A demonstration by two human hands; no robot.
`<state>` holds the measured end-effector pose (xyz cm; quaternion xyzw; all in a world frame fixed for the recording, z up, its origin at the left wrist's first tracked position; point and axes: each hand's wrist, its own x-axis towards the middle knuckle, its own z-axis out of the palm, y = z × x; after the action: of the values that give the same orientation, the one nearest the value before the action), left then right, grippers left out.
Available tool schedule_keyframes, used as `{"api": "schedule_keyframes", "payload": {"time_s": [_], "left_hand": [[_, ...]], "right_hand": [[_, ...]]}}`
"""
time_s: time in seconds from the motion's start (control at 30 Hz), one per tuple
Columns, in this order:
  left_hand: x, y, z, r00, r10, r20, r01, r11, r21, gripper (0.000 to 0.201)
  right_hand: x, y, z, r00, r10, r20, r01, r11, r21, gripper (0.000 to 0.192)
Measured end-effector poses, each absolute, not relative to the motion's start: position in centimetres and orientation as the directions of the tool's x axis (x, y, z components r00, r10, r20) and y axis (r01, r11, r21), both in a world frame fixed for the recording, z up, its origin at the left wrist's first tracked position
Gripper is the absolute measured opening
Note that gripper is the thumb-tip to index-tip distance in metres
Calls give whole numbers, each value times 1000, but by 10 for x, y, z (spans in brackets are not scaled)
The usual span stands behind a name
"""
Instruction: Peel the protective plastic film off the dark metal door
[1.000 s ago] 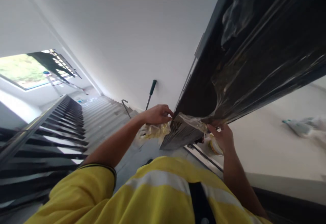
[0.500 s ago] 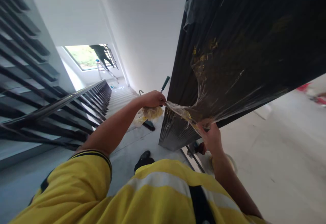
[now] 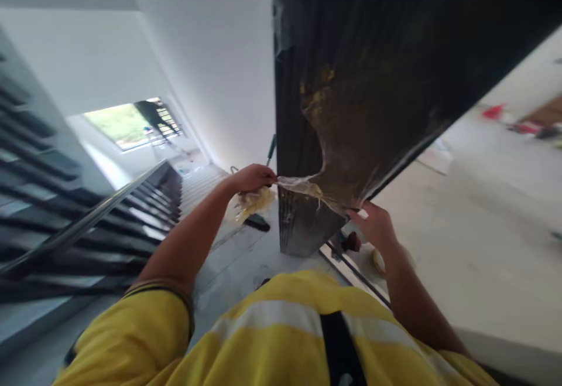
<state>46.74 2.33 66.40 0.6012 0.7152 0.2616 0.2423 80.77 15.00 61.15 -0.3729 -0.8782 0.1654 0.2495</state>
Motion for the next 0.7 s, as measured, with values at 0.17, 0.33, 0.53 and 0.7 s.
{"api": "schedule_keyframes", "payload": {"time_s": [0.17, 0.33, 0.53, 0.7], "left_hand": [[467, 16, 657, -77, 993, 91, 820, 11, 572, 33], [470, 14, 657, -99, 992, 71, 862, 50, 505, 31], [471, 13, 665, -158, 985, -72, 883, 173, 437, 28], [471, 15, 668, -202, 974, -101, 895, 226, 384, 27]], "right_hand": [[809, 116, 601, -538, 755, 376, 606, 656, -449, 31], [805, 127, 597, -251, 844, 474, 595, 520, -613, 24], [807, 163, 595, -78, 950, 302, 652, 278, -705, 27], [807, 165, 607, -192, 970, 147, 788, 242, -567, 22]]}}
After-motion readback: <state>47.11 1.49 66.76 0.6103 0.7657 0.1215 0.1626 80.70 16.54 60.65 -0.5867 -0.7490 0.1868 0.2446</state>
